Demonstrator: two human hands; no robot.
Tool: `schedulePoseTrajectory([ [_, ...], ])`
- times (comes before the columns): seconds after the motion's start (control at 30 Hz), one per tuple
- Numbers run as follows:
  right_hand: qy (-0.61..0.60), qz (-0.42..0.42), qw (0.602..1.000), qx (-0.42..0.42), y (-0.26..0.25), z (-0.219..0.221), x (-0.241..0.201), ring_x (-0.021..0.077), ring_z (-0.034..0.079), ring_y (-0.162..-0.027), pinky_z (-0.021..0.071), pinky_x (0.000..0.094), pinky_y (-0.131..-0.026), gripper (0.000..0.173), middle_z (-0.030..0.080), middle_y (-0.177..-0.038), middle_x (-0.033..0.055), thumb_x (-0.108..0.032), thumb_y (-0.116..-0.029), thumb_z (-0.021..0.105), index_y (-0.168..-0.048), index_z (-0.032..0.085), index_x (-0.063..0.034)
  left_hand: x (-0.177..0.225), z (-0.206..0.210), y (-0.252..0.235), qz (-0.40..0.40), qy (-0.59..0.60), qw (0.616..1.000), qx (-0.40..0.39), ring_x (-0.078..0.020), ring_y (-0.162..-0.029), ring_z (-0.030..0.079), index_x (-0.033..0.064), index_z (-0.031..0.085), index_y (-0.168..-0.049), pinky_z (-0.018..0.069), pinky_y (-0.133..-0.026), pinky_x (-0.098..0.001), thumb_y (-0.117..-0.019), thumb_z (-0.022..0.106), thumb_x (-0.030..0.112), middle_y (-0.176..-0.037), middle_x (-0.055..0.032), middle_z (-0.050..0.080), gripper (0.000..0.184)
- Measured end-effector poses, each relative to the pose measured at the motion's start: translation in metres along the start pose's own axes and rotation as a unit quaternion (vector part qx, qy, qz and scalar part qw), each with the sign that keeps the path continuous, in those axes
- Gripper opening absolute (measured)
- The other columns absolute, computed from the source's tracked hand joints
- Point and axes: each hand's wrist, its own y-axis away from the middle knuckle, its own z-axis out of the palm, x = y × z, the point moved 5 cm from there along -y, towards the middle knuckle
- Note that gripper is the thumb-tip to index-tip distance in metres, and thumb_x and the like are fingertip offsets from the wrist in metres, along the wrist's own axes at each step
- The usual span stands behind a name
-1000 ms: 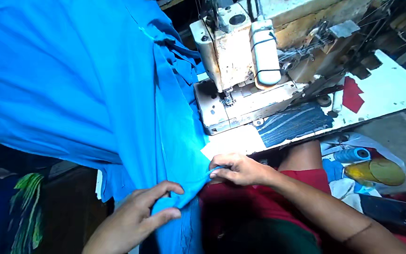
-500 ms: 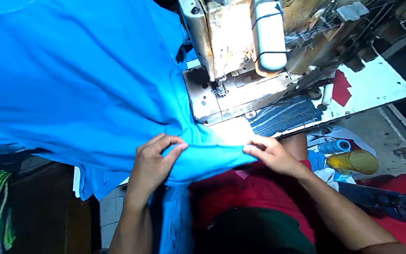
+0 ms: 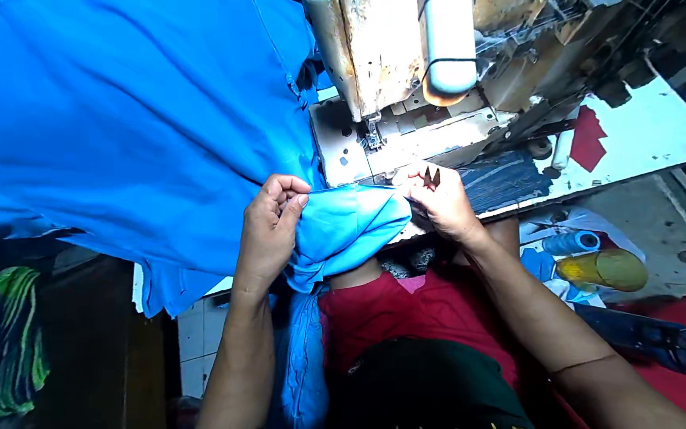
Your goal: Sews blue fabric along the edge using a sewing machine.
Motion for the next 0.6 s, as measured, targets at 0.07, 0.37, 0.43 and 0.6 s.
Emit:
schedulePoseTrajectory([
  [0.07, 0.014, -0.012, 1.000, -0.004, 0.000, 0.001, 0.001, 0.0085, 0.045, -0.049, 0.0376, 0.0218, -0.043, 0.014, 0.053, -0.069, 0.0028, 0.002, -0.0926, 0.056, -0.101, 0.063, -0.0056, 0.002, 0.001, 0.000, 0.022, -0.020, 1.000, 0.011, -0.0065, -0.079, 0.063, 0.0117, 0.064, -0.108, 0.0533, -0.065, -0.0218, -0.1063, 0.051, 0.009, -0.096, 0.0016, 0.066, 0.013],
  [0.37, 0.137, -0.125, 0.982, 0.020, 0.018, 0.017, -0.022, 0.0100, 0.068, -0.086, 0.0602, 0.0255, -0.075, 0.021, 0.072, -0.100, 0.0055, -0.004, -0.0897, 0.077, -0.111, 0.078, -0.0041, 0.010, 0.009, 0.000, 0.095, -0.027, 0.995, 0.010, -0.0086, -0.097, 0.067, 0.0131, 0.076, -0.108, 0.0587, -0.082, -0.0265, -0.0896, 0.078, 0.018, -0.107, 0.0029, 0.069, 0.019],
  [0.43, 0.166, -0.138, 0.976, 0.036, 0.021, 0.016, -0.023, 0.0097, 0.068, -0.087, 0.0591, 0.0258, -0.077, 0.020, 0.073, -0.099, 0.0044, -0.005, -0.0896, 0.077, -0.110, 0.079, -0.0063, 0.014, 0.010, 0.002, 0.106, -0.033, 0.994, 0.016, -0.0082, -0.096, 0.067, 0.0126, 0.077, -0.108, 0.0589, -0.081, -0.0251, -0.0867, 0.082, 0.016, -0.105, 0.0027, 0.070, 0.022],
  [0.6, 0.168, -0.157, 0.971, 0.061, 0.029, 0.014, -0.024, 0.0103, 0.068, -0.087, 0.0593, 0.0254, -0.077, 0.021, 0.072, -0.098, 0.0053, -0.002, -0.0886, 0.077, -0.109, 0.079, -0.0057, 0.019, 0.007, 0.012, 0.131, -0.072, 0.988, 0.027, -0.0081, -0.099, 0.068, 0.0122, 0.078, -0.110, 0.0592, -0.084, -0.0253, -0.0872, 0.081, 0.011, -0.108, 0.0015, 0.071, 0.023],
])
